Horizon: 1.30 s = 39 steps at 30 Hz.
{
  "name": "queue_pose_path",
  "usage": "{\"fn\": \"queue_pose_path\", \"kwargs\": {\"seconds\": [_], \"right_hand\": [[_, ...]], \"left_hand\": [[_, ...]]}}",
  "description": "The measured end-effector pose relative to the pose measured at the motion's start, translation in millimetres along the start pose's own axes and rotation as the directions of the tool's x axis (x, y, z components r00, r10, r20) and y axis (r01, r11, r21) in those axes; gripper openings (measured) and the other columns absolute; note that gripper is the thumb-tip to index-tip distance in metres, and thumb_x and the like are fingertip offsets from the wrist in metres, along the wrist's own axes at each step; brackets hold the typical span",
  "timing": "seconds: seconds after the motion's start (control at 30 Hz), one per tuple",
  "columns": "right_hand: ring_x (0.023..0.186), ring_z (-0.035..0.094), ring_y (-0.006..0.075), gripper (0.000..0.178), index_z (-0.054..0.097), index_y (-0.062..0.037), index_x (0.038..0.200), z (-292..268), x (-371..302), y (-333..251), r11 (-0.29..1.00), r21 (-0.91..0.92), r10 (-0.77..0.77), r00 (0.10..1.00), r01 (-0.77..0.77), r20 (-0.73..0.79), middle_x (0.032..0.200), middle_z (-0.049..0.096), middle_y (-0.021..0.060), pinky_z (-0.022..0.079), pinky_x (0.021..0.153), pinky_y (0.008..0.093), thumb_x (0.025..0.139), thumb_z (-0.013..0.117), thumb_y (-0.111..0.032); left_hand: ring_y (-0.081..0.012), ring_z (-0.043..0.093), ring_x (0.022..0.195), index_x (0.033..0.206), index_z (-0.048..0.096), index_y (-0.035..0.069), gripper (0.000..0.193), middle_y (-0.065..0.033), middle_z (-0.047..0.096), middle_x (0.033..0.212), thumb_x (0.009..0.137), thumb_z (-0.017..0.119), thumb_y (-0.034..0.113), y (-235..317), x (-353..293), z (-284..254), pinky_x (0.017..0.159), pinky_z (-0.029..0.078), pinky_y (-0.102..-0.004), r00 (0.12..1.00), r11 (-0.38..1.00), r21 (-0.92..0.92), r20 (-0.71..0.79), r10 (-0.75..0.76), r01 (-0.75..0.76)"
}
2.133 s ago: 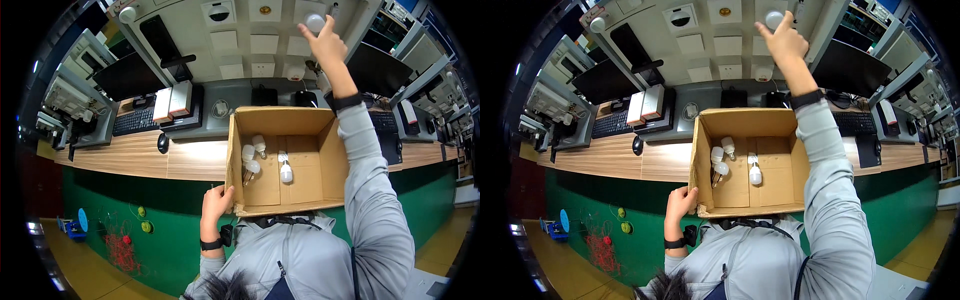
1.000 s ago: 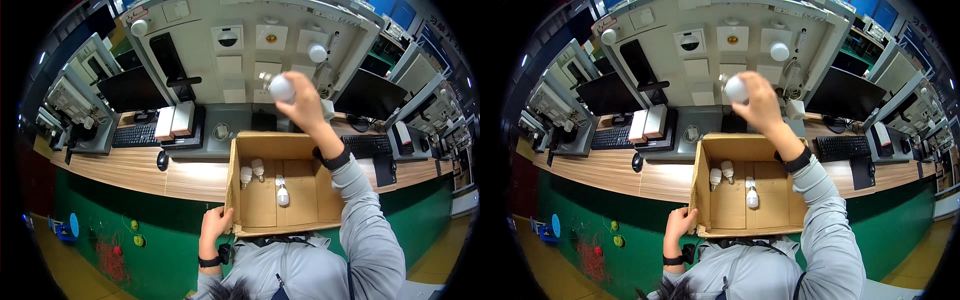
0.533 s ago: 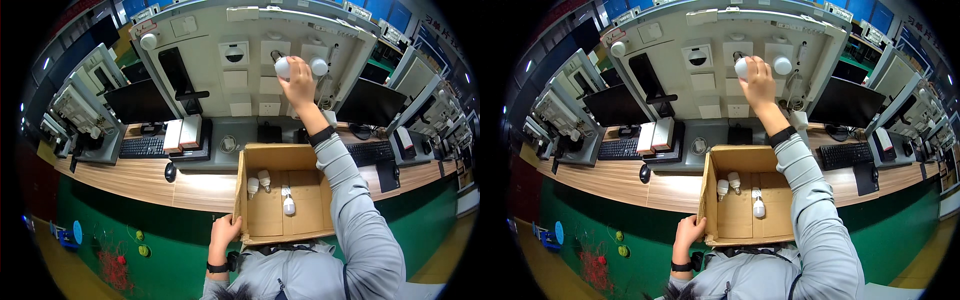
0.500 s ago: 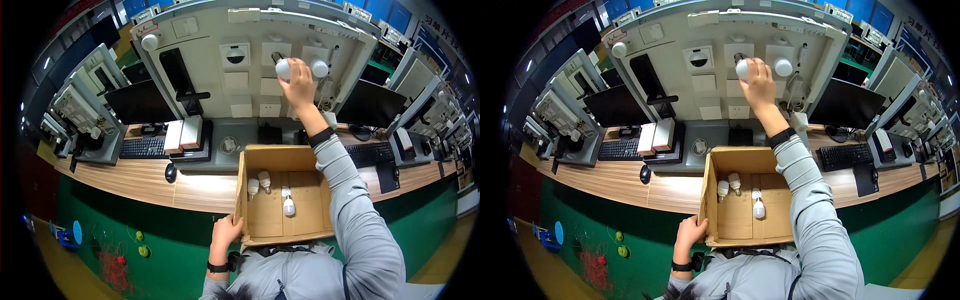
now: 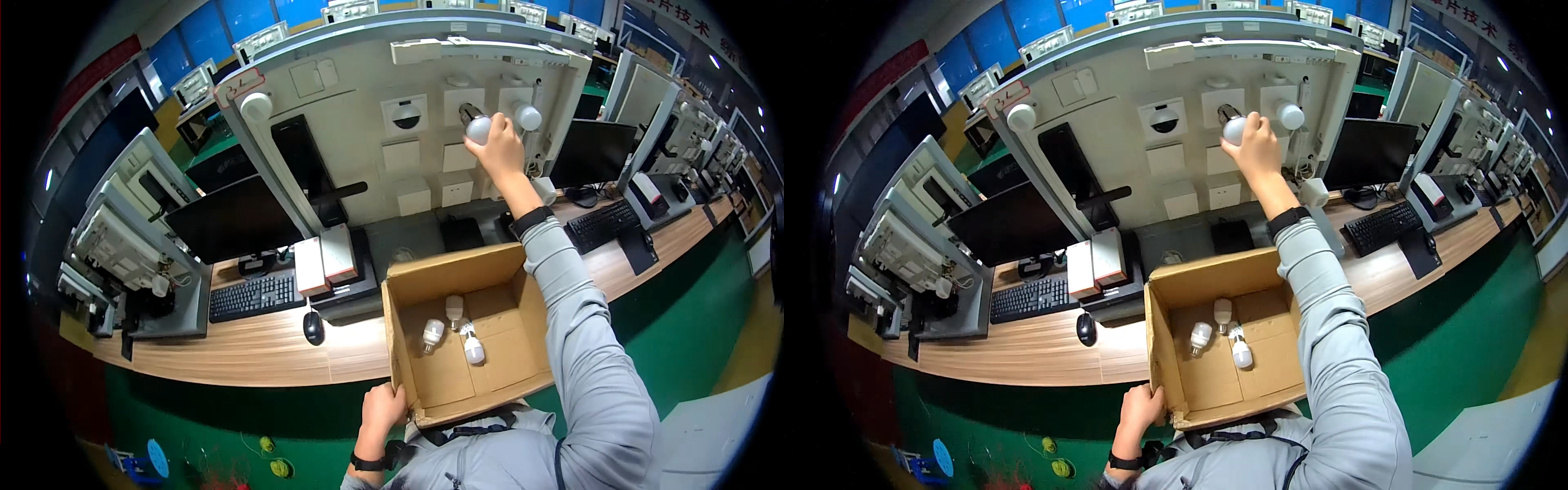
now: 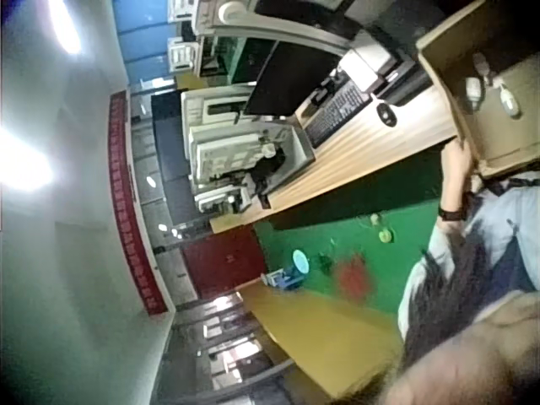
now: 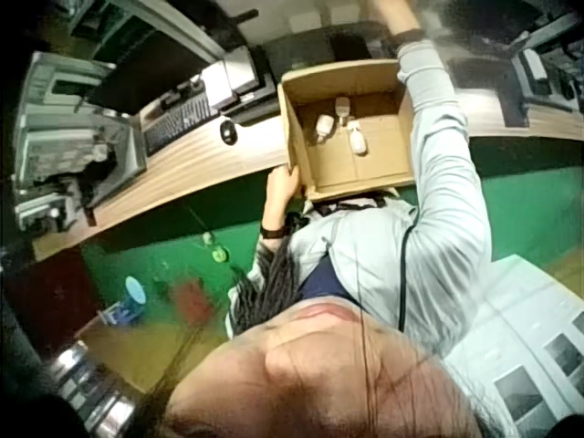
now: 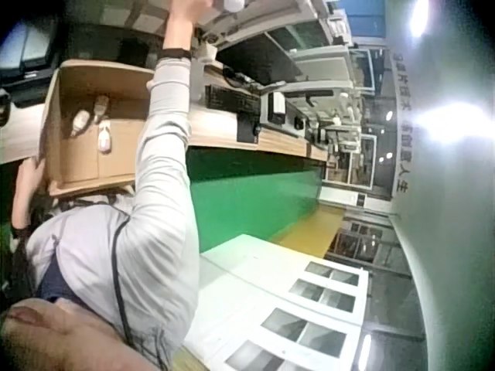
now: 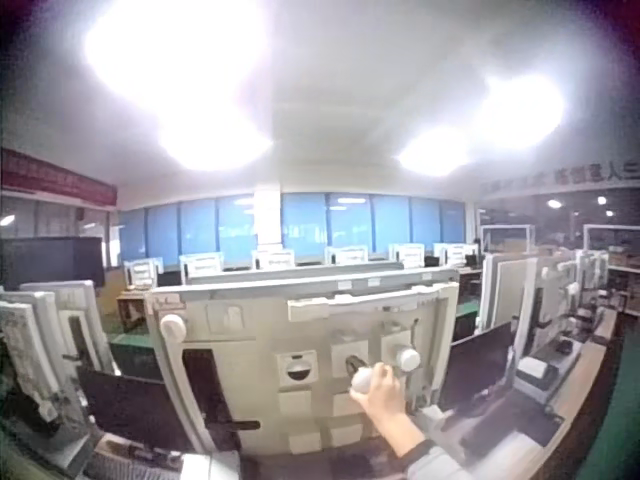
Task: The person takes light bulbs one by one from a cardboard box and screws them into sockets on a wall-mounted electrical testing panel.
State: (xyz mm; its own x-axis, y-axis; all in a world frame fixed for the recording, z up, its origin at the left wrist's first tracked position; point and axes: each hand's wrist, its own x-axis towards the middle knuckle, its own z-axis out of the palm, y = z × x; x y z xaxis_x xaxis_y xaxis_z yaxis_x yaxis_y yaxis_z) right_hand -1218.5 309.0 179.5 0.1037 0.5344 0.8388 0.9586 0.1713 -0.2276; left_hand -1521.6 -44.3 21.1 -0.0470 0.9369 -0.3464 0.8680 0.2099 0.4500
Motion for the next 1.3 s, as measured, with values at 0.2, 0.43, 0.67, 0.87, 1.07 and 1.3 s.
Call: {"fn": "queue_pose_path", "kwargs": {"seconds": [0.2,0.43,0.67,0.87,1.07,1.3], "right_hand": [[0.086,0.062,0.0356,0.056,0.046,-0.0040,0.104,-6,6,-3,0.992,-0.065,-0.105,0.994,0.106,0.017,0.096,0.055,0.0161,0.054,0.074,0.0423,0.069,0.079,-0.033],[0.090,0.059,0.0324,0.051,0.049,-0.0059,0.105,-9,12,-7,0.961,-0.090,-0.263,0.965,0.263,0.011,0.095,0.052,0.0138,0.052,0.077,0.0410,0.068,0.078,-0.027],[0.087,0.060,0.0352,0.055,0.047,-0.0025,0.103,-4,16,-6,0.972,-0.064,-0.227,0.974,0.225,-0.026,0.094,0.052,0.0167,0.053,0.074,0.0432,0.070,0.077,-0.035],[0.079,0.065,0.0381,0.062,0.052,0.0028,0.094,-11,17,-27,0.981,0.072,0.175,0.981,-0.181,0.080,0.085,0.063,0.0214,0.055,0.070,0.0410,0.075,0.069,-0.054],[0.059,0.062,0.0189,0.076,0.059,0.0026,0.091,8,25,-10,0.371,0.399,0.571,0.545,-0.839,0.614,0.072,0.064,0.0127,0.045,0.043,0.0296,0.083,0.044,-0.071],[0.053,0.053,0.0163,0.067,0.051,-0.0026,0.109,26,29,7,-0.145,0.529,0.404,0.438,-0.836,0.803,0.076,0.059,0.0112,0.044,0.042,0.0263,0.092,0.032,-0.064]], "left_hand": [[-0.0430,0.064,0.080,0.083,0.068,-0.003,0.040,-0.0286,0.063,0.081,0.085,0.053,0.035,-50,-5,-25,0.075,0.052,-0.0490,0.999,1.000,-0.020,-0.051,0.011,-0.012],[-0.0428,0.063,0.078,0.081,0.068,-0.001,0.040,-0.0270,0.063,0.078,0.083,0.055,0.036,-62,5,-36,0.073,0.052,-0.0490,0.999,1.000,-0.020,-0.041,-0.014,0.013],[-0.0424,0.064,0.076,0.081,0.069,-0.001,0.039,-0.0266,0.063,0.076,0.083,0.056,0.036,-63,5,-35,0.072,0.052,-0.0485,0.999,0.999,-0.045,-0.046,0.017,-0.019],[-0.0422,0.064,0.076,0.081,0.069,-0.001,0.038,-0.0265,0.063,0.076,0.083,0.057,0.036,-60,4,-32,0.071,0.052,-0.0484,0.998,0.997,-0.070,-0.063,0.004,-0.008],[-0.0421,0.064,0.076,0.083,0.069,-0.001,0.039,-0.0269,0.063,0.077,0.082,0.058,0.037,-57,5,-31,0.072,0.052,-0.0481,0.999,0.998,-0.066,-0.037,-0.013,0.011],[-0.0415,0.064,0.077,0.084,0.069,-0.001,0.040,-0.0261,0.064,0.077,0.082,0.059,0.038,-55,3,-31,0.072,0.052,-0.0477,0.998,0.997,-0.079,-0.066,-0.017,0.012]]}}
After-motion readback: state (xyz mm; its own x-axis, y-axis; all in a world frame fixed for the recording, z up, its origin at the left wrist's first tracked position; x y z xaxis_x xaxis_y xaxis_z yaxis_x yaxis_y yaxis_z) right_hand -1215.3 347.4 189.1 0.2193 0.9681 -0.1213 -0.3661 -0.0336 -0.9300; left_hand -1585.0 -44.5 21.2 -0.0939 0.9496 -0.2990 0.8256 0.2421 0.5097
